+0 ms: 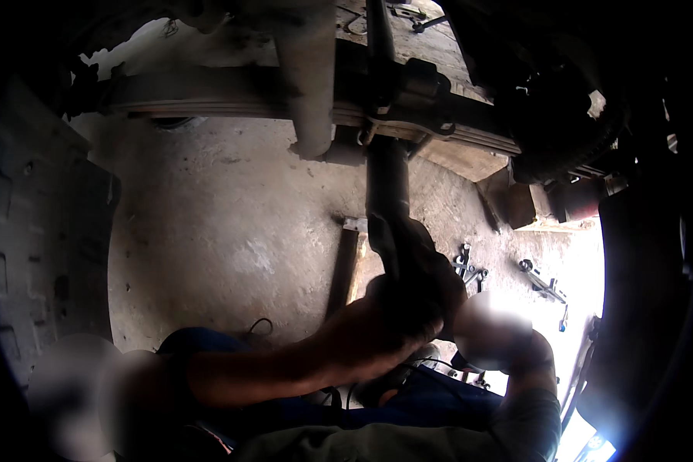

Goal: The person works on the underside of a vehicle, handling a large black metal suspension or steering component by hand and striking it with a hammer while it is held in place.

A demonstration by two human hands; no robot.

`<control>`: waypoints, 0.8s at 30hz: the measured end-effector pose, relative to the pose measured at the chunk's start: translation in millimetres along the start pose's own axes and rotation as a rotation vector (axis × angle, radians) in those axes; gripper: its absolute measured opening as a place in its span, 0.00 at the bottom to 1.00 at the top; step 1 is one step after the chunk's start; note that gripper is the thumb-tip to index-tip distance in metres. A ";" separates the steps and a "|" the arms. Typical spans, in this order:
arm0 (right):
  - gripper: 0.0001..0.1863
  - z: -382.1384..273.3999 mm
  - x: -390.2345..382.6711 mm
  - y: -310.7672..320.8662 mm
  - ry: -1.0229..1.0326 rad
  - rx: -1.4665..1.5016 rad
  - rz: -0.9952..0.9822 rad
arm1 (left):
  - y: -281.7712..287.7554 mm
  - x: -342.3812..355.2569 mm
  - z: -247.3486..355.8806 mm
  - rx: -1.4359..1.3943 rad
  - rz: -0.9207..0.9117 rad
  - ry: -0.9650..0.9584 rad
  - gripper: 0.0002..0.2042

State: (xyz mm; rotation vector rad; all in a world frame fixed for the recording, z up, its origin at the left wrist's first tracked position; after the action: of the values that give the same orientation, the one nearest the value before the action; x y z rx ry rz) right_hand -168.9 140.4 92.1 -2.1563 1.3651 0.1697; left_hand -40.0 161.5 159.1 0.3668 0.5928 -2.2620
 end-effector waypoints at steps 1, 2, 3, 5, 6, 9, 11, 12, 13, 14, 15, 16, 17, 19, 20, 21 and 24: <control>0.22 1.3 1.2 5.2 -0.012 -0.018 -0.011 | 1.5 -1.1 5.2 0.061 -0.044 0.050 0.40; 0.21 -1.1 1.9 10.7 0.003 -0.079 -0.025 | 4.8 -0.6 5.9 0.120 -0.078 0.038 0.37; 0.21 -5.0 2.1 16.7 0.026 -0.178 -0.040 | 7.8 -1.1 7.1 0.174 -0.112 0.018 0.35; 0.16 -20.3 4.2 36.3 0.259 -0.713 -0.067 | 18.8 2.0 -2.5 0.158 -0.236 0.101 0.34; 0.13 -32.4 12.0 27.2 0.378 -0.890 -0.107 | 26.9 -5.7 -4.6 0.143 -0.259 0.157 0.34; 0.07 -84.1 18.3 29.7 0.776 -1.405 0.079 | 68.2 -3.9 -21.9 0.156 -0.063 0.071 0.27; 0.09 -107.0 30.0 36.2 0.688 -1.333 0.571 | 97.2 -0.9 -26.5 0.107 0.062 -0.031 0.22; 0.14 -119.7 33.8 29.5 0.768 -1.387 0.634 | 113.1 -1.4 -24.9 0.072 0.177 -0.069 0.19; 0.18 -128.7 39.0 25.0 0.910 -1.487 0.681 | 128.4 -1.6 -21.5 0.042 0.288 -0.114 0.17; 0.22 -134.7 44.2 23.0 1.052 -1.586 0.726 | 143.0 -2.1 -19.5 0.012 0.393 -0.161 0.15; 0.27 -137.4 51.3 23.8 1.127 -1.714 0.763 | 155.0 -4.9 -17.7 -0.058 0.474 -0.254 0.14; 0.32 -139.7 57.9 22.1 1.197 -1.841 0.791 | 161.7 -9.9 -9.3 -0.132 0.559 -0.342 0.13; 0.36 -144.2 66.2 20.6 1.175 -1.874 0.783 | 162.2 -15.8 0.7 -0.185 0.624 -0.371 0.11; 0.39 -164.8 80.1 3.4 1.172 -1.837 0.580 | 172.5 -20.7 4.0 -0.198 0.667 -0.393 0.10; 0.40 -172.1 83.3 3.3 1.226 -1.893 0.537 | 176.8 -20.6 4.3 -0.208 0.683 -0.405 0.09; 0.39 -176.1 89.3 3.7 1.249 -1.929 0.498 | 180.8 -19.2 4.9 -0.136 0.722 -0.470 0.07; 0.37 -185.1 112.6 5.9 1.202 -1.987 0.467 | 184.5 -16.6 15.2 -0.074 0.773 -0.605 0.01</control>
State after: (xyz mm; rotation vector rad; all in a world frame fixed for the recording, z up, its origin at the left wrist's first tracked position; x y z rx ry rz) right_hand -156.6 -48.4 198.0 -3.5718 3.2779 0.7233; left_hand 105.6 51.6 123.4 -0.1276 0.1602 -1.4803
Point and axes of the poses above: each hand's wrist, its own x-axis towards the middle knuckle, its own y-axis out of the back of the hand, z = x × y, the point moved 5 cm from there along x, towards the middle knuckle, and after that the axes turned 11 degrees about -x, right-handed, at the moved point
